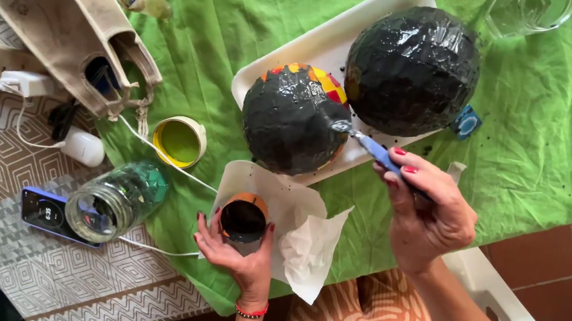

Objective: Applying black paint or glaze to spherical decorative objects using a paintbrush.

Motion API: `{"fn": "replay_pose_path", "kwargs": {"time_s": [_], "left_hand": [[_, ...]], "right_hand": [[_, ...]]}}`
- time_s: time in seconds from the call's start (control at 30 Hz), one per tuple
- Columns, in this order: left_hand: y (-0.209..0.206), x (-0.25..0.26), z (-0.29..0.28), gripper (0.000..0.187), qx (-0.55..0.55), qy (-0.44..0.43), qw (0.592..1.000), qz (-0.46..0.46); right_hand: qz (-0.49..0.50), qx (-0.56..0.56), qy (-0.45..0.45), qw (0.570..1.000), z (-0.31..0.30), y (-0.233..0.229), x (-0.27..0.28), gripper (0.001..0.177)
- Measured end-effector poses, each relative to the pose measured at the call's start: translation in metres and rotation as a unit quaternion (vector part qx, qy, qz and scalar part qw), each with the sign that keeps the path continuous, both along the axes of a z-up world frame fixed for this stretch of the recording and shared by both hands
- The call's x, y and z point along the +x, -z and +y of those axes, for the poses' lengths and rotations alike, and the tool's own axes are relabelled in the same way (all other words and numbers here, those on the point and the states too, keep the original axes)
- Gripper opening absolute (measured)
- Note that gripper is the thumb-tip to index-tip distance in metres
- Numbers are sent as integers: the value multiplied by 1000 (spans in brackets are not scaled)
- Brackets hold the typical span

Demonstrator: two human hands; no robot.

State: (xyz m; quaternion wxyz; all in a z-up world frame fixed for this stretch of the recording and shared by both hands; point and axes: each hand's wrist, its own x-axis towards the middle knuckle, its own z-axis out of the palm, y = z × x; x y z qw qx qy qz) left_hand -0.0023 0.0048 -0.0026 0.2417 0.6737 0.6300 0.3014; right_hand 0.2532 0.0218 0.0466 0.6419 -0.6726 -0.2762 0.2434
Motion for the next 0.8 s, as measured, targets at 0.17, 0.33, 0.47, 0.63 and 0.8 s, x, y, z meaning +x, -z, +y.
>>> {"fn": "replay_pose_path", "kwargs": {"time_s": [0.17, 0.33, 0.47, 0.63, 0.8], "left_hand": [[2, 0, 2, 126, -2, 0, 1000, -9], [12, 0, 5, 126, -6, -6, 999, -34], [35, -4, 5, 133, 54, 28, 997, -50], [44, -1, 8, 134, 94, 54, 991, -77], [35, 1, 6, 127, 38, 83, 994, -56]], "right_hand": [[-24, -16, -27, 999, 16, 2, -4, 24], [-40, -45, 9, 998, 15, 5, 2, 22], [-60, -8, 22, 998, -2, 19, 4, 15], [-107, 19, 38, 993, -26, 24, 3, 15], [-81, 24, 58, 995, -41, 28, -1, 15]]}}
